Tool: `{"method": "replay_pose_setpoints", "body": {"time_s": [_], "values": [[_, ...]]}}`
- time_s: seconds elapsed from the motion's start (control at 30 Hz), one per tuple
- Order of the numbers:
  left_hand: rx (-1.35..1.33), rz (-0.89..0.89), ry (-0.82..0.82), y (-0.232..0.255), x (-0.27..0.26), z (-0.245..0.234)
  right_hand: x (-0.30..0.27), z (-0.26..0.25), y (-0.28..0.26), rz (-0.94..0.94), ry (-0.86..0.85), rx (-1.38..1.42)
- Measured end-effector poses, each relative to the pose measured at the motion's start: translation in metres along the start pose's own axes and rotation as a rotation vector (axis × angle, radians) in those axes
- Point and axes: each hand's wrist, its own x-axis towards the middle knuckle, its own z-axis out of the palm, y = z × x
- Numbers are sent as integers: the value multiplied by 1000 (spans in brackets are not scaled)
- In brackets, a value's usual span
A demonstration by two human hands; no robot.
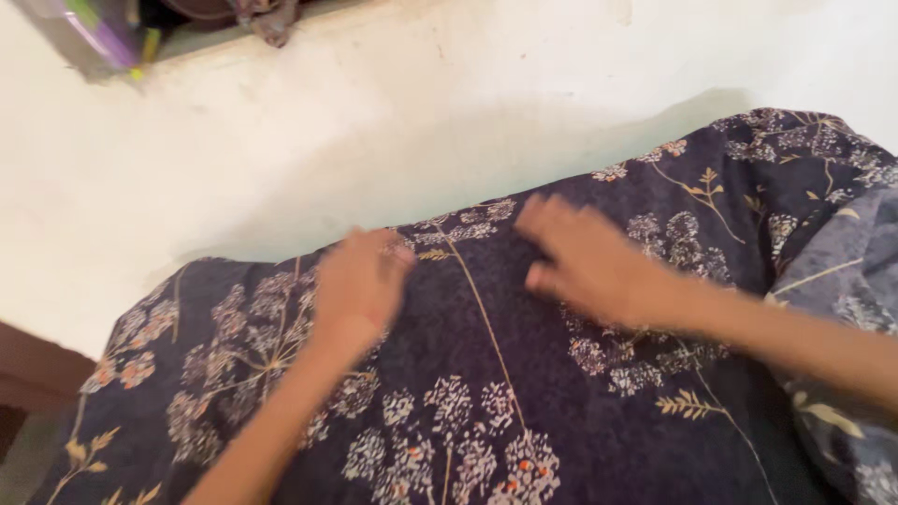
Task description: The person spreads a dark floral-patterned fabric on a table, smooths it out, and folds it into a compact rectangle. The person repeatedly adjusts and refolds the fabric to achieve a neat final shape.
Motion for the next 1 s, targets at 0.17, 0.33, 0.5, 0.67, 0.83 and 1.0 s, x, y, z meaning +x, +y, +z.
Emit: {"method": "replay_pose_setpoints", "body": {"time_s": [0.17, 0.33, 0.5, 0.67, 0.83, 1.0], "values": [[121, 262, -272, 45, -102, -15, -74, 20, -67, -411, -267, 40], [155, 168, -243, 35, -121, -8, -69, 40, -51, -427, -264, -113], [153, 145, -239, 22, -100, 1, -52, 43, -29, -295, -245, -85], [136, 196, -57, -7, -112, -8, -77, 34, -18, 0, -197, -277], [49, 6, 184, -75, -141, -58, -76, 31, -46, 143, -200, -415], [177, -175, 469, -153, -147, -103, 5, 60, -128, -65, -154, -180]]}}
